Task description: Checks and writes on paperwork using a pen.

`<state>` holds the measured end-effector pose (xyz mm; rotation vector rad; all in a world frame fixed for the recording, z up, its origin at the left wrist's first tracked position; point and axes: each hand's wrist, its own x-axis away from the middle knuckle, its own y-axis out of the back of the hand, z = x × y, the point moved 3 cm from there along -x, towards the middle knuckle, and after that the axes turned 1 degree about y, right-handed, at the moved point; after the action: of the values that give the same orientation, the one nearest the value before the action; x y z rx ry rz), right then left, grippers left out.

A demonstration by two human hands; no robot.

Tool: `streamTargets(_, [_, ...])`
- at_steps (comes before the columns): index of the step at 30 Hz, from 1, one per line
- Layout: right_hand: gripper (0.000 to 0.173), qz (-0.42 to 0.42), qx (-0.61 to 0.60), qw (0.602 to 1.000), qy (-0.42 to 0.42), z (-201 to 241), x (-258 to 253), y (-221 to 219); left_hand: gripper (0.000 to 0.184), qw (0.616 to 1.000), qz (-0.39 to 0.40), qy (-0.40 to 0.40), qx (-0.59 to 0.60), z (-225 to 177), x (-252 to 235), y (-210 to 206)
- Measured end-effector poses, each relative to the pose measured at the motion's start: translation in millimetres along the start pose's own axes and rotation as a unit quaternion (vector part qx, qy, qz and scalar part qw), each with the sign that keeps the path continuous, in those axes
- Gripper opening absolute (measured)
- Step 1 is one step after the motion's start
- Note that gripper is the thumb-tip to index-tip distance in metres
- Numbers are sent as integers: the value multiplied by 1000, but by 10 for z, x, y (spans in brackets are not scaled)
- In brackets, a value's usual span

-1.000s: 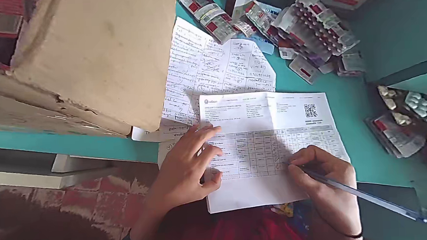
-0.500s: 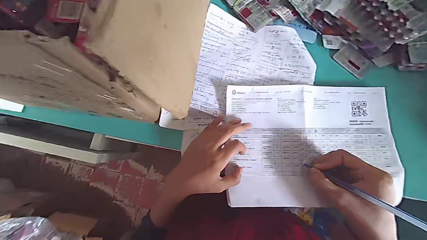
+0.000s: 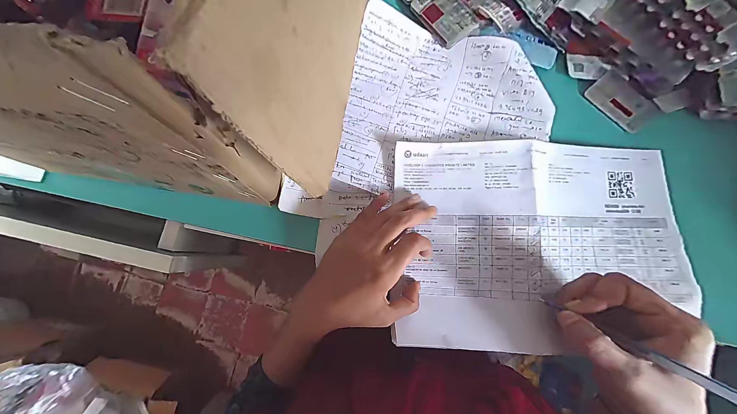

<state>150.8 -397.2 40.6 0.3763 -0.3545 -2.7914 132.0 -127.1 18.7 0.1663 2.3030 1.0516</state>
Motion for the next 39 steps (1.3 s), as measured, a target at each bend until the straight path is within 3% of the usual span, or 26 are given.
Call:
streamTargets(8, [16, -74, 10, 996, 39, -158, -185, 52, 34, 998, 8, -31, 50, 7, 36, 23])
streamTargets(17, [22, 5, 53, 999, 6, -108, -192, 45, 49, 998, 38, -44, 26, -2, 37, -14])
streamTargets(24, [15, -1, 45, 999, -10, -97, -173, 31, 45, 998, 23, -48, 27, 17, 61, -28])
streamTargets(29, [13, -14, 37, 999, -1, -115, -173, 37, 23, 979, -22, -110, 170, 88, 168, 34])
streamTargets(32, [14, -21, 27, 999, -1, -119, -169, 61, 19, 959, 19, -133, 248, 128, 187, 94])
streamTargets(36, [15, -23, 7, 1000, 4, -145, -174, 79, 19, 955, 105, -154, 231, 161, 142, 149])
streamTargets(39, [15, -56, 0, 997, 53, -121, -152, 147, 22, 955, 86, -158, 234, 161, 131, 166])
